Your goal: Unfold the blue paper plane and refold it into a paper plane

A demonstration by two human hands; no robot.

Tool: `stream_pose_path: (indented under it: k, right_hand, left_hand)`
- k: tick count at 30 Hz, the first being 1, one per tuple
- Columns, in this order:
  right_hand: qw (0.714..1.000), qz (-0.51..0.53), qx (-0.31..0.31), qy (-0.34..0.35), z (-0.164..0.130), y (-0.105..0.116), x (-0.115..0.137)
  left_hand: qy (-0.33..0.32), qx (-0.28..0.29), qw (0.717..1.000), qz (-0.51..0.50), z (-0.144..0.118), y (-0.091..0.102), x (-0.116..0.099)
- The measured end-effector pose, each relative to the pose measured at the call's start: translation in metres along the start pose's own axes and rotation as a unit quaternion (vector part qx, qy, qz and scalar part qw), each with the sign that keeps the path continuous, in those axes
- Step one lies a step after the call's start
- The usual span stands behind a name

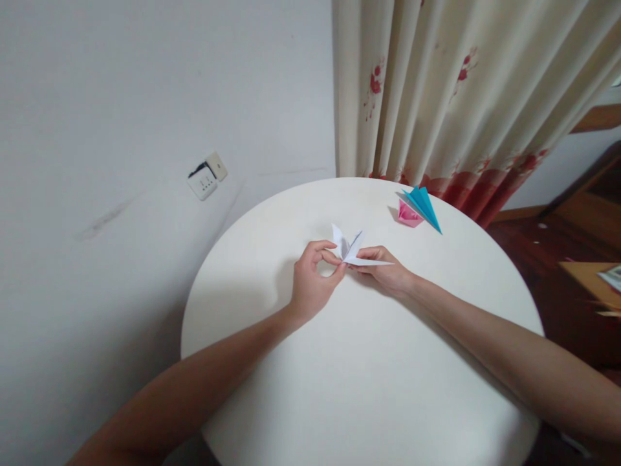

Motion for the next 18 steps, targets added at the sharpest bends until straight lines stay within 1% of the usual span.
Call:
stream_pose_path:
  k: [4, 7, 10, 12, 14, 16, 18]
  right_hand:
    - [0.999, 0.016, 0.004, 0.043, 0.000, -0.001, 0.004]
    - [0.997, 0.013, -0.007, 0.070, -0.001, 0.000, 0.012]
    - [0.996, -0.014, -0.038, 0.076, 0.000, 0.004, 0.018]
    - [0.994, -0.052, -0.056, 0.081, 0.002, 0.008, 0.021]
    - [0.985, -0.122, -0.056, 0.105, 0.004, 0.012, 0.027]
    - [0.965, -0.213, -0.047, 0.145, 0.003, 0.015, 0.037]
    - [0.947, -0.263, -0.049, 0.177, 0.001, 0.019, 0.047]
  left_hand:
    - [-0.027, 0.001, 0.999, 0.040, -0.001, 0.002, -0.006]
    - [-0.023, -0.007, 0.998, 0.050, 0.000, 0.004, -0.007]
    - [-0.007, -0.020, 0.999, 0.038, 0.004, 0.007, -0.005]
    - [0.013, -0.026, 0.999, 0.031, 0.007, 0.008, 0.000]
    - [0.036, -0.025, 0.999, 0.021, 0.009, 0.007, 0.008]
    - [0.057, -0.020, 0.998, 0.005, 0.011, 0.005, 0.016]
    - [0.068, -0.017, 0.997, -0.010, 0.013, 0.004, 0.021]
Point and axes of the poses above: each hand's wrist, its own z-axis towards the middle knuckle, its own y-axis out of the back of the hand, x = y × z, the point moved 8 cm from there along z, towards the middle knuckle, and after that the axes turned 7 degrees about -x, right-handed, at the moved point
